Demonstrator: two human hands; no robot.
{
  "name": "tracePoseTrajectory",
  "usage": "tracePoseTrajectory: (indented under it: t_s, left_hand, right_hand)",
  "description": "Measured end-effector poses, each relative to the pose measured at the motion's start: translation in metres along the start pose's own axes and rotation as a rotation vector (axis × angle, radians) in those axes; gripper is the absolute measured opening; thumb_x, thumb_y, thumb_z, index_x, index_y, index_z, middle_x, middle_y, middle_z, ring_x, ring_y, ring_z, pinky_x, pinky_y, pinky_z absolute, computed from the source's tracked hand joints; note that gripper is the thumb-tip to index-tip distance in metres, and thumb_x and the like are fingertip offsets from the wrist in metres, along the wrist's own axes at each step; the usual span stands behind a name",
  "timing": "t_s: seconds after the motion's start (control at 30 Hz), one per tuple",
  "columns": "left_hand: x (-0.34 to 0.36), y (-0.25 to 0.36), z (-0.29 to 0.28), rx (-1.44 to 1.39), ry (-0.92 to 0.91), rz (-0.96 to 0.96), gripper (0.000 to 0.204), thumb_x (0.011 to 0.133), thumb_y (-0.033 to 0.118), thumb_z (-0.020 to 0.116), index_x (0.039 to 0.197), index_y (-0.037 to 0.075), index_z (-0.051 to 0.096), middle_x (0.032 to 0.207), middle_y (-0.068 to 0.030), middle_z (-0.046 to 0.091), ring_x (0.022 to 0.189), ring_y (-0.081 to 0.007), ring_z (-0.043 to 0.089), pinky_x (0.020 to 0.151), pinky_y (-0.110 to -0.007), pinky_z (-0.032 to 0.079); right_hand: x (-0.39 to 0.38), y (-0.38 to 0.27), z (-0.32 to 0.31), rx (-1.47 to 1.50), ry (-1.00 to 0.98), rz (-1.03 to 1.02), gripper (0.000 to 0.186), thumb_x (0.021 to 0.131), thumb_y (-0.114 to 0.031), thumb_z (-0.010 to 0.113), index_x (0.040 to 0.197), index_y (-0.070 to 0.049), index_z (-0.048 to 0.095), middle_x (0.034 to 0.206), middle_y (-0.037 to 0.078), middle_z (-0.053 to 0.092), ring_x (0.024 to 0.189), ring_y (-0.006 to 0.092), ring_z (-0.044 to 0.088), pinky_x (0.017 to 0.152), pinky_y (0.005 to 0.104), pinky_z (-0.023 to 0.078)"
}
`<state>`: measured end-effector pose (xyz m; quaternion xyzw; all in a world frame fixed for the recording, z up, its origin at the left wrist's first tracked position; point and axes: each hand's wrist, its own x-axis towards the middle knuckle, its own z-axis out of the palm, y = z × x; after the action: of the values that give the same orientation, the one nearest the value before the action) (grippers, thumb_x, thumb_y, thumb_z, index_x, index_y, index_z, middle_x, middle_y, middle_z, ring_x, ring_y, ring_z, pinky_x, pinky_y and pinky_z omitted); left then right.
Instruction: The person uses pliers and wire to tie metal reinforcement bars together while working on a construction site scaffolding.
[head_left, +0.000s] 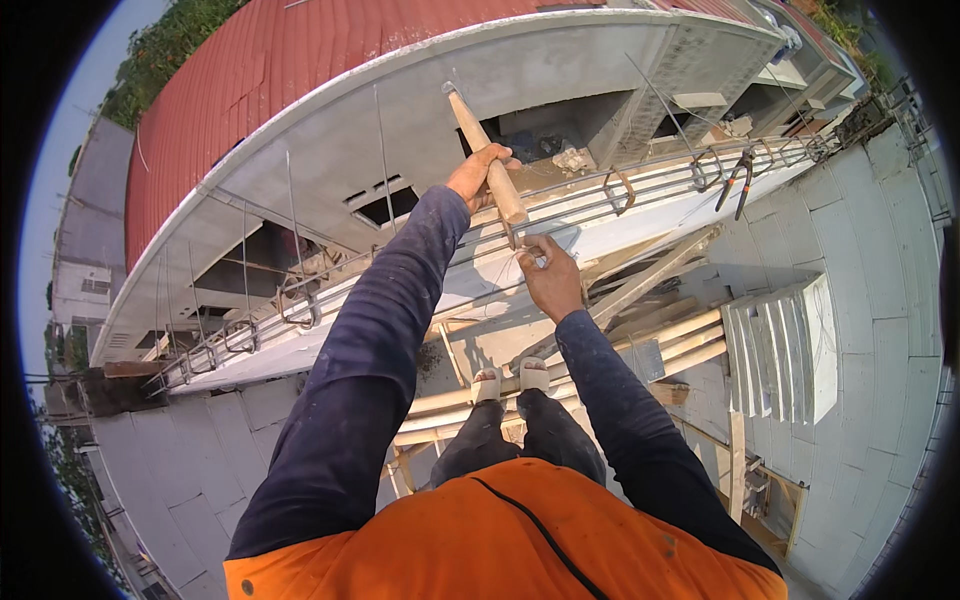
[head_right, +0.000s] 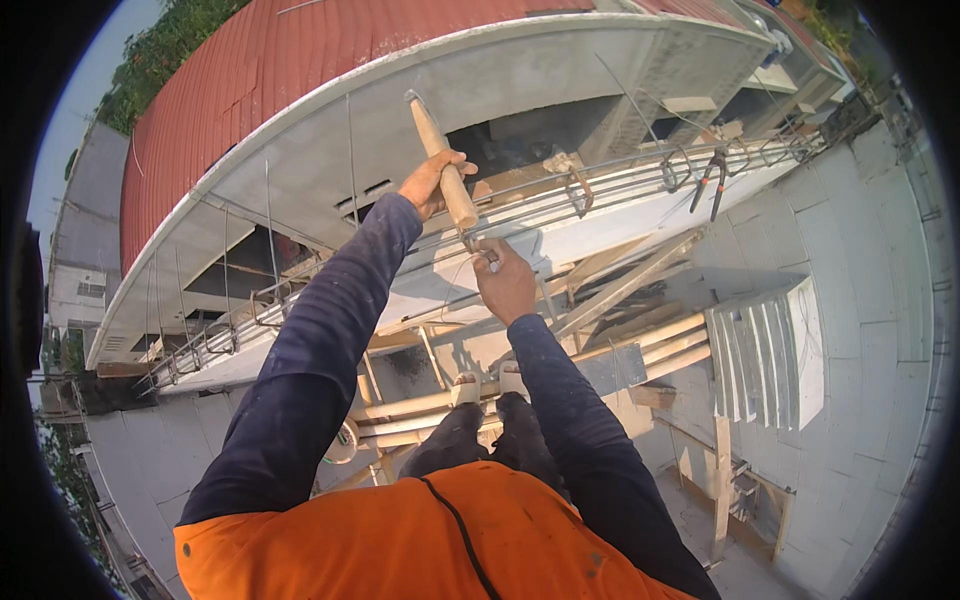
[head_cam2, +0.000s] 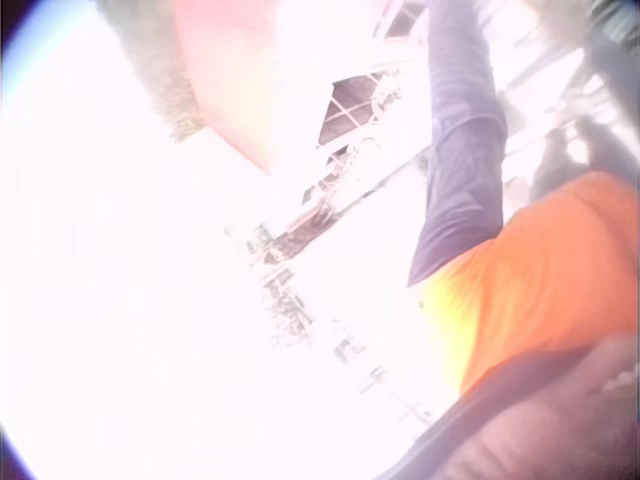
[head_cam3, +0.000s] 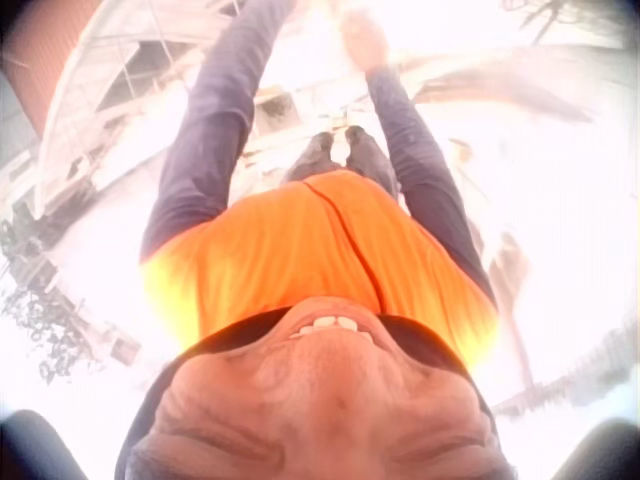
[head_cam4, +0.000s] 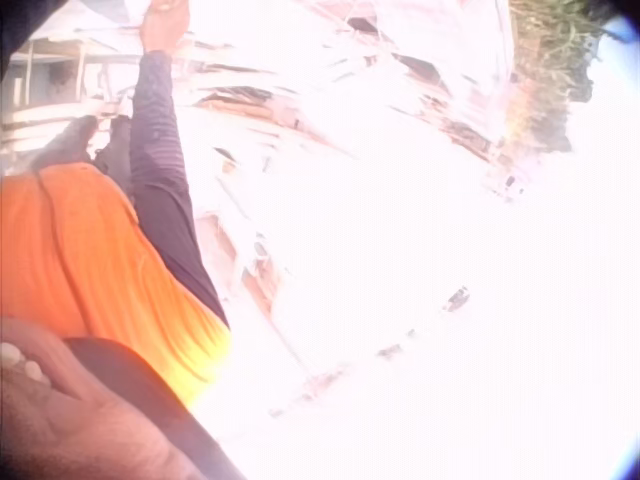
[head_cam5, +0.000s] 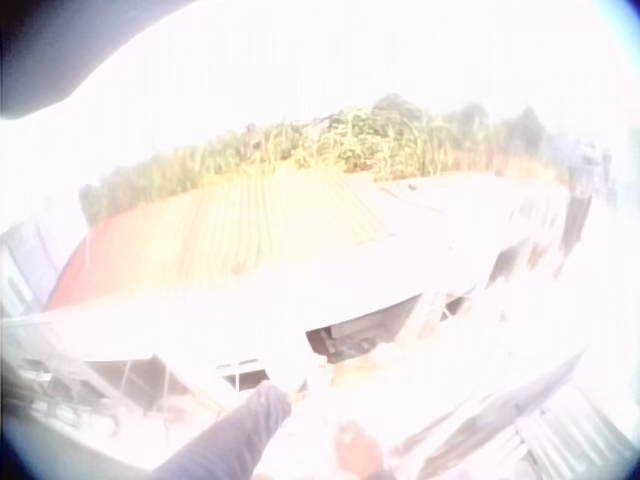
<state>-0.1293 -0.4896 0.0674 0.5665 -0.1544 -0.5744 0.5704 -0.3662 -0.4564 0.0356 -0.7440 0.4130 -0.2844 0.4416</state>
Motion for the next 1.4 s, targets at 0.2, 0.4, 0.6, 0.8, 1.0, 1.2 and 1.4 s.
tracePoseTrajectory:
  t_s: [0.2, 0.4, 0.6, 0.8, 1.0, 1.2, 1.4]
  left_hand:
    - [-0.003, -0.001, 0.001, -0.005, -0.024, 0.018, 0.053, 0.094, 0.038, 0.069, 0.134, 0.006, 0.054, 0.123, -0.0092, 0.068, 0.097, -0.0219, 0.068, 0.089, -0.040, 0.058]
    - [0.004, -0.001, 0.004, -0.146, -0.060, 0.002, 0.043, 0.095, 0.033, 0.069, 0.121, 0.000, 0.061, 0.102, -0.0093, 0.071, 0.081, -0.0197, 0.071, 0.072, -0.032, 0.062]
    - [0.005, -0.002, -0.008, 0.033, -0.060, 0.009, 0.060, 0.091, 0.053, 0.074, 0.116, 0.000, 0.062, 0.101, -0.0078, 0.069, 0.084, -0.0181, 0.071, 0.069, -0.031, 0.058]
    - [0.008, -0.006, -0.002, 0.033, 0.005, 0.061, 0.087, 0.088, 0.085, 0.048, 0.117, 0.005, 0.067, 0.097, -0.0071, 0.067, 0.081, -0.0156, 0.058, 0.074, -0.033, 0.047]
    - [0.007, -0.004, 0.007, -0.046, -0.032, 0.031, 0.052, 0.099, 0.048, 0.045, 0.120, 0.006, 0.069, 0.108, -0.0076, 0.068, 0.087, -0.0154, 0.061, 0.079, -0.033, 0.051]
    - [0.008, -0.001, -0.002, 0.134, -0.067, 0.120, 0.029, 0.094, 0.000, 0.054, 0.119, 0.006, 0.066, 0.107, -0.0055, 0.067, 0.093, -0.0143, 0.067, 0.074, -0.031, 0.061]
    - [-0.009, 0.001, 0.004, 0.172, 0.020, 0.156, 0.049, 0.093, -0.006, 0.052, 0.140, 0.009, 0.050, 0.106, -0.0078, 0.065, 0.087, -0.0168, 0.069, 0.074, -0.032, 0.061]
  right_hand:
    - [0.039, -0.075, -0.058, 0.097, 0.088, 0.120, 0.037, 0.095, -0.038, 0.074, 0.107, -0.003, 0.074, 0.070, 0.002, 0.062, 0.064, 0.0136, 0.057, 0.064, 0.0329, 0.048]
    - [0.097, -0.094, -0.009, -0.440, -0.198, -0.072, 0.080, 0.077, -0.069, 0.079, 0.117, 0.000, 0.072, 0.104, 0.019, 0.076, 0.104, 0.0346, 0.074, 0.093, 0.0463, 0.056]
    - [0.127, -0.096, -0.012, -0.357, -0.510, 0.119, 0.067, 0.083, -0.054, 0.076, 0.120, 0.002, 0.072, 0.106, 0.022, 0.075, 0.105, 0.0333, 0.073, 0.094, 0.0431, 0.054]
    - [0.133, -0.074, -0.011, 0.032, -0.504, 0.131, 0.050, 0.092, -0.035, 0.069, 0.121, 0.006, 0.070, 0.105, 0.015, 0.074, 0.094, 0.0221, 0.070, 0.088, 0.0333, 0.053]
    - [0.130, -0.052, -0.027, 0.225, -0.453, 0.189, 0.043, 0.091, -0.028, 0.072, 0.118, 0.005, 0.068, 0.102, 0.011, 0.073, 0.093, 0.0174, 0.068, 0.086, 0.0299, 0.052]
    - [0.124, -0.058, -0.039, 0.523, -0.447, 0.162, 0.043, 0.088, -0.025, 0.077, 0.120, 0.001, 0.064, 0.099, 0.005, 0.070, 0.085, 0.0110, 0.063, 0.078, 0.0264, 0.052]
    - [0.040, -0.083, -0.093, 0.454, -0.218, -0.095, 0.058, 0.082, -0.027, 0.080, 0.128, -0.001, 0.057, 0.090, 0.002, 0.064, 0.085, 0.0119, 0.061, 0.075, 0.0267, 0.051]
